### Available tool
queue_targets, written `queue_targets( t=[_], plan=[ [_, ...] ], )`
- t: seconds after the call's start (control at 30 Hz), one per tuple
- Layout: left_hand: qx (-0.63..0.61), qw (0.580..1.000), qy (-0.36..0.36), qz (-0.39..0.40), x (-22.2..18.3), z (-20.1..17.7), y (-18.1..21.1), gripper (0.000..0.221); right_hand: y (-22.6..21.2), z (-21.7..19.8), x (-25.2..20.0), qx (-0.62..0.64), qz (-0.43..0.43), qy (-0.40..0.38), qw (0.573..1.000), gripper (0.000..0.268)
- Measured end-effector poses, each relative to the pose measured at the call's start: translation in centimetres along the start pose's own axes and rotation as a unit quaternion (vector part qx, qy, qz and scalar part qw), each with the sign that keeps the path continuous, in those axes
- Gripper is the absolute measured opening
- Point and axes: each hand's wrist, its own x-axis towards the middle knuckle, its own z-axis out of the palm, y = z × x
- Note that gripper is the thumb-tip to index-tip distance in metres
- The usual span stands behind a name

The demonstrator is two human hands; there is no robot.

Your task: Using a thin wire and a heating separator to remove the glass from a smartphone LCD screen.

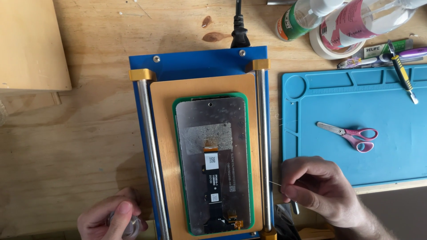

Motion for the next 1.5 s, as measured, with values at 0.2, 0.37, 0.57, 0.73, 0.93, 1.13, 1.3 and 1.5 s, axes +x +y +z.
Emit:
queue_targets(
  t=[0.2,0.37,0.57,0.73,0.93,1.13,1.3,1.5],
  plan=[
    [0.002,0.998,-0.009,0.062,-0.5,0.0,-0.2,0.049,-1.6,0.8,1.9,-0.044,-0.018,-0.024,0.999,0.017],
    [-0.012,0.998,0.0,0.055,-0.8,-1.3,-2.6,0.045,-1.9,1.0,2.0,-0.042,-0.007,-0.031,0.999,0.015],
    [-0.031,0.999,-0.015,0.034,0.0,-0.6,-1.6,0.042,-0.6,1.2,0.5,-0.026,-0.014,-0.023,0.999,0.014],
    [-0.084,0.996,-0.026,0.029,1.2,0.8,0.0,0.039,0.8,1.2,-1.5,0.033,-0.002,0.012,0.999,0.017],
    [-0.156,0.982,-0.087,0.054,2.8,3.1,2.5,0.036,2.0,0.7,-3.8,0.029,0.031,0.046,0.998,0.014],
    [-0.066,0.994,-0.063,0.066,2.5,3.2,3.2,0.042,1.5,0.5,-3.7,0.027,0.035,0.045,0.998,0.017],
    [-0.023,0.998,-0.042,0.049,1.7,2.2,2.3,0.046,0.8,0.3,-2.5,-0.001,0.015,0.034,0.999,0.016],
    [-0.014,0.999,-0.018,0.043,0.2,0.7,0.3,0.045,-0.8,0.3,-0.3,-0.067,-0.02,-0.001,0.998,0.017]
  ],
)
